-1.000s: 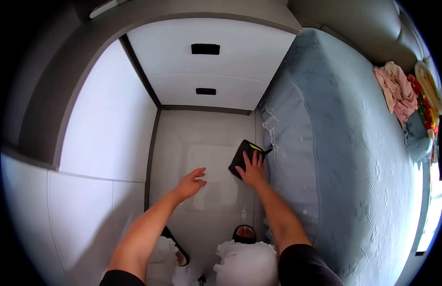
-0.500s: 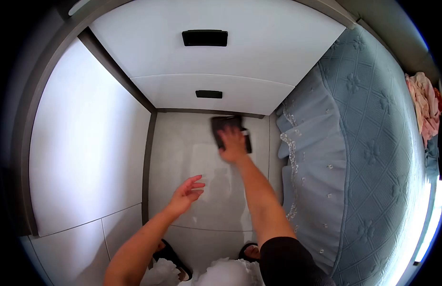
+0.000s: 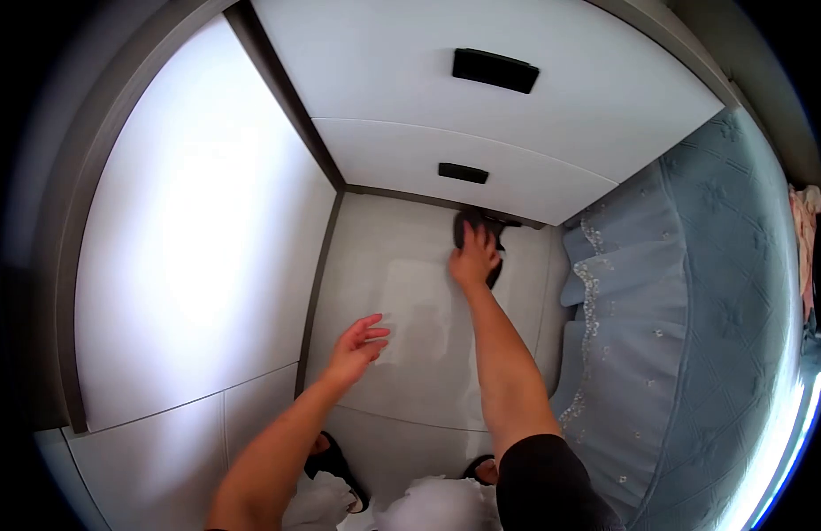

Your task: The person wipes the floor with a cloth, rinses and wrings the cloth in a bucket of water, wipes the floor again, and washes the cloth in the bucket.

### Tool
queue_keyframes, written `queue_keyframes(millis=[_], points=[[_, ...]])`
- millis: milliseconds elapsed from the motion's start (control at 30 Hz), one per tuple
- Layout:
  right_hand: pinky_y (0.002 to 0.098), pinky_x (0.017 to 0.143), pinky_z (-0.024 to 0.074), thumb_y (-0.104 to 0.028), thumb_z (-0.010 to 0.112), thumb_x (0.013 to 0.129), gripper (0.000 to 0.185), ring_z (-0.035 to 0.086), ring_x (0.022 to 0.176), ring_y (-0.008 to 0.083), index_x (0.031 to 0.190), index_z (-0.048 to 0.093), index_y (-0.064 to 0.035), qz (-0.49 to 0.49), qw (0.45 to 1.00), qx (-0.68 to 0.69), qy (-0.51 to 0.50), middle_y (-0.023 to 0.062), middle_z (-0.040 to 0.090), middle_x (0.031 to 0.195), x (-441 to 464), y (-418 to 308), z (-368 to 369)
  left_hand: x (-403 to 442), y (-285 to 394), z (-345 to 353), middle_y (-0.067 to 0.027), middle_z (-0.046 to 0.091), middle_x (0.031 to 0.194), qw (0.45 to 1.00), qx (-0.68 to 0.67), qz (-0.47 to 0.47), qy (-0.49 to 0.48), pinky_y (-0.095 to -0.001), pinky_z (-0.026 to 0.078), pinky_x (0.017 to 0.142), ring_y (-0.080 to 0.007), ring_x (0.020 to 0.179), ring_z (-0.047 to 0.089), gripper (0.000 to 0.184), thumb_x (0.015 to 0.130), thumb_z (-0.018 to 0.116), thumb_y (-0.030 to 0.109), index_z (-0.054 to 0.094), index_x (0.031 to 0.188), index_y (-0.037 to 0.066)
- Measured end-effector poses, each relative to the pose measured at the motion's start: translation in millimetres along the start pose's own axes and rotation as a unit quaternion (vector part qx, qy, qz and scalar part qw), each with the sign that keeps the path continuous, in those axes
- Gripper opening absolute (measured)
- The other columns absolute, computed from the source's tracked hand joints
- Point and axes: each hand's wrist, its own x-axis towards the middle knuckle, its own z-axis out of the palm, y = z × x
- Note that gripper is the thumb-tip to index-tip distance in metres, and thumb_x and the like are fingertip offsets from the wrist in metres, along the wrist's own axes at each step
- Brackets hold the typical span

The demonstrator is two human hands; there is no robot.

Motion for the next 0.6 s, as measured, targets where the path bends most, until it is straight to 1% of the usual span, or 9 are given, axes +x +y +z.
queue_keyframes(millis=[67,100,167,200,233,333,400,467,600], points=[[0.0574,0.101,0.0238,-0.012,0.058,0.075,0.061,0.028,0.133,0.0353,0.134,0.044,-0.02,-0.121,0.991,-0.009,-0.061,0.0105,0.036,0.143,-5.7,-26.4,14.8,-1.9,-2.9,-7.8,-0.0016,0.058,0.122,1.0,-0.016,-0.005,0.026,-0.0289,0.042,0.088,-0.0125,0.105,0.055,0.048,0.09,0.056,0.009,0.044,0.135,0.017],[0.0576,0.1,0.0262,-0.009,0.058,0.073,0.06,0.029,0.133,0.034,0.131,0.047,-0.0201,-0.215,0.975,0.006,-0.046,0.0092,0.038,0.143,-22.8,-33.4,24.9,0.2,-6.1,-12.5,-0.0015,0.058,0.121,0.999,-0.013,-0.007,0.039,-0.0286,0.042,0.087,-0.012,0.104,0.055,0.047,0.09,0.056,0.009,0.045,0.135,0.017],[0.0579,0.101,0.0269,-0.001,0.056,0.07,0.059,0.032,0.132,0.0335,0.125,0.053,-0.0222,-0.324,0.927,0.092,-0.167,0.0082,0.041,0.14,-67.1,-43.0,18.5,12.0,-13.0,-21.4,-0.0012,0.059,0.119,0.998,-0.011,-0.007,0.064,-0.0279,0.043,0.085,-0.0112,0.101,0.056,0.047,0.089,0.056,0.009,0.045,0.134,0.017],[0.0579,0.101,0.0272,0.002,0.055,0.07,0.061,0.033,0.131,0.0328,0.126,0.054,-0.0241,-0.383,0.882,0.096,-0.258,0.0078,0.042,0.14,-85.9,-44.1,-0.2,18.2,-17.7,-25.3,-0.0021,0.06,0.118,0.998,-0.014,0.004,0.062,-0.0272,0.043,0.083,-0.0114,0.099,0.056,0.047,0.088,0.057,0.009,0.047,0.133,0.016],[0.0577,0.099,0.0281,0.002,0.055,0.071,0.061,0.035,0.129,0.0336,0.126,0.054,-0.0252,-0.404,0.85,0.137,-0.308,0.0087,0.043,0.14,-96.4,-39.5,-11.9,21.1,-26.3,-29.1,-0.003,0.06,0.117,0.998,-0.018,0.014,0.061,-0.0265,0.044,0.081,-0.0116,0.097,0.056,0.047,0.087,0.058,0.008,0.048,0.132,0.015],[0.0564,0.099,0.026,0.0,0.056,0.072,0.063,0.034,0.129,0.0354,0.13,0.05,-0.024,-0.288,0.932,0.056,-0.214,0.0103,0.04,0.142,-70.0,-21.6,-0.7,17.0,-17.4,-32.8,-0.004,0.061,0.116,0.997,-0.028,0.021,0.07,-0.0261,0.045,0.078,-0.0117,0.095,0.056,0.047,0.085,0.06,0.008,0.05,0.13,0.015],[0.0552,0.1,0.0231,-0.003,0.057,0.075,0.065,0.031,0.13,0.0371,0.135,0.045,-0.0224,-0.149,0.983,0.091,-0.051,0.0114,0.037,0.144,-37.6,-42.5,14.7,13.6,-18.2,-33.0,-0.0041,0.061,0.116,0.997,-0.032,0.017,0.073,-0.0266,0.045,0.078,-0.0117,0.094,0.057,0.046,0.085,0.061,0.008,0.051,0.13,0.015],[0.0545,0.103,0.0197,-0.008,0.058,0.077,0.067,0.027,0.133,0.0371,0.14,0.039,-0.0216,-0.105,0.989,0.045,-0.09,0.012,0.033,0.147,-2.3,-75.0,37.5,15.8,-25.9,-36.6,-0.0042,0.061,0.116,0.996,-0.034,0.016,0.075,-0.0271,0.046,0.078,-0.012,0.095,0.057,0.046,0.085,0.061,0.007,0.051,0.13,0.015],[0.0537,0.11,0.0133,-0.011,0.059,0.077,0.07,0.018,0.14,0.0363,0.142,0.036,-0.0236,-0.125,0.959,-0.004,-0.253,0.0093,0.025,0.152,23.6,-135.0,57.5,8.2,-23.0,-36.9,-0.0003,0.061,0.114,0.992,-0.063,-0.006,0.105,-0.0285,0.043,0.082,-0.0107,0.098,0.056,0.041,0.087,0.059,0.011,0.052,0.127,0.018]])
